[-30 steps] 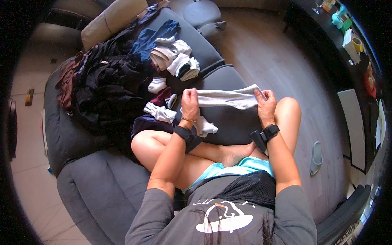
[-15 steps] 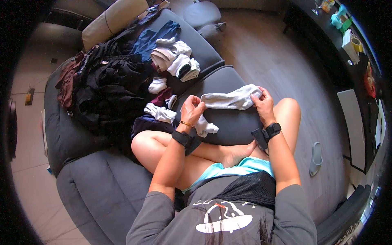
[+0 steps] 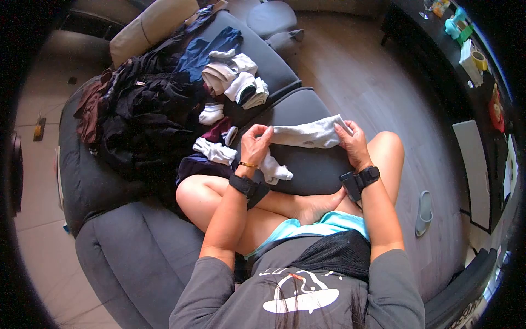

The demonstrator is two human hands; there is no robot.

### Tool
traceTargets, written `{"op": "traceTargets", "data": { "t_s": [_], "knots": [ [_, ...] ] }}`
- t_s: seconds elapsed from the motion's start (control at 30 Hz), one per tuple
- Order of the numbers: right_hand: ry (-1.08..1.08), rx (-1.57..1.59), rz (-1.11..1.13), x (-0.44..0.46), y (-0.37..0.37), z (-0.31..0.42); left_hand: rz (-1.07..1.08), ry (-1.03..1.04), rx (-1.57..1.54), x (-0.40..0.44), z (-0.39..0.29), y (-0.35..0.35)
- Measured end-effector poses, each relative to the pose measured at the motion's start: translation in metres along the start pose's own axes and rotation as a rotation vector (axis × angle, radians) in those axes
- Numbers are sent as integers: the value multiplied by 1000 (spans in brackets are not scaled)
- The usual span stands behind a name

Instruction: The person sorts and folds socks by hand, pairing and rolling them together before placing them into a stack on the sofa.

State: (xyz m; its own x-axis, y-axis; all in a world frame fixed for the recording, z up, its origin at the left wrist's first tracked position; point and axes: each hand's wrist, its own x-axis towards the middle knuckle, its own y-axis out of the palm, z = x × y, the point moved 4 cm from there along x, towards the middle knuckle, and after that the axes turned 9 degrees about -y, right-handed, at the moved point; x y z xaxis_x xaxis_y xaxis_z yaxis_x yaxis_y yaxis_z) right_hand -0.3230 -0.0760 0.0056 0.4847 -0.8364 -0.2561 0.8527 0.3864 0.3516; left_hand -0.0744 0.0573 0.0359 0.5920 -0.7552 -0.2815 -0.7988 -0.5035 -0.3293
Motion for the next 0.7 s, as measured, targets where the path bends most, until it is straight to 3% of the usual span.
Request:
{"op": "traceTargets", "data": {
  "t_s": [0.07, 0.13, 0.17, 0.2, 0.27, 0.3, 0.43, 0.5, 0.53, 0.6, 0.67, 0.7],
  "knots": [
    [-60, 27, 9, 5, -11, -11, -37, 19, 3, 2, 4, 0],
    [-120, 54, 21, 5, -5, -7, -29, 31, -183, 1, -5, -3],
    [-154, 148, -35, 4, -3, -6, 11, -185, -417, -2, 1, 0],
    [-188, 241, -91, 4, 1, -2, 11, -186, -417, -2, 1, 0],
    [-160, 249, -83, 6, -7, -8, 199, -271, -996, -2, 4, 5],
    [-133, 256, -76, 5, -5, -6, 236, -277, -1076, -1, 2, 3],
    [-141, 349, -50, -1, 5, 9, 267, -267, -1096, -2, -4, 3],
    [-81, 356, 8, -3, 6, 12, -17, -40, -232, 2, -7, -4],
    [-82, 355, 8, -3, 4, 14, -17, -40, -233, 2, -6, -1],
    [-45, 412, 85, -5, 5, 15, -308, 198, 113, -2, -12, -5],
    [-41, 417, 79, -4, 5, 14, -294, 202, 72, 1, -5, -6],
    [-37, 423, 73, -4, 5, 14, -157, 57, -167, 4, 1, -5]
  ]
}}
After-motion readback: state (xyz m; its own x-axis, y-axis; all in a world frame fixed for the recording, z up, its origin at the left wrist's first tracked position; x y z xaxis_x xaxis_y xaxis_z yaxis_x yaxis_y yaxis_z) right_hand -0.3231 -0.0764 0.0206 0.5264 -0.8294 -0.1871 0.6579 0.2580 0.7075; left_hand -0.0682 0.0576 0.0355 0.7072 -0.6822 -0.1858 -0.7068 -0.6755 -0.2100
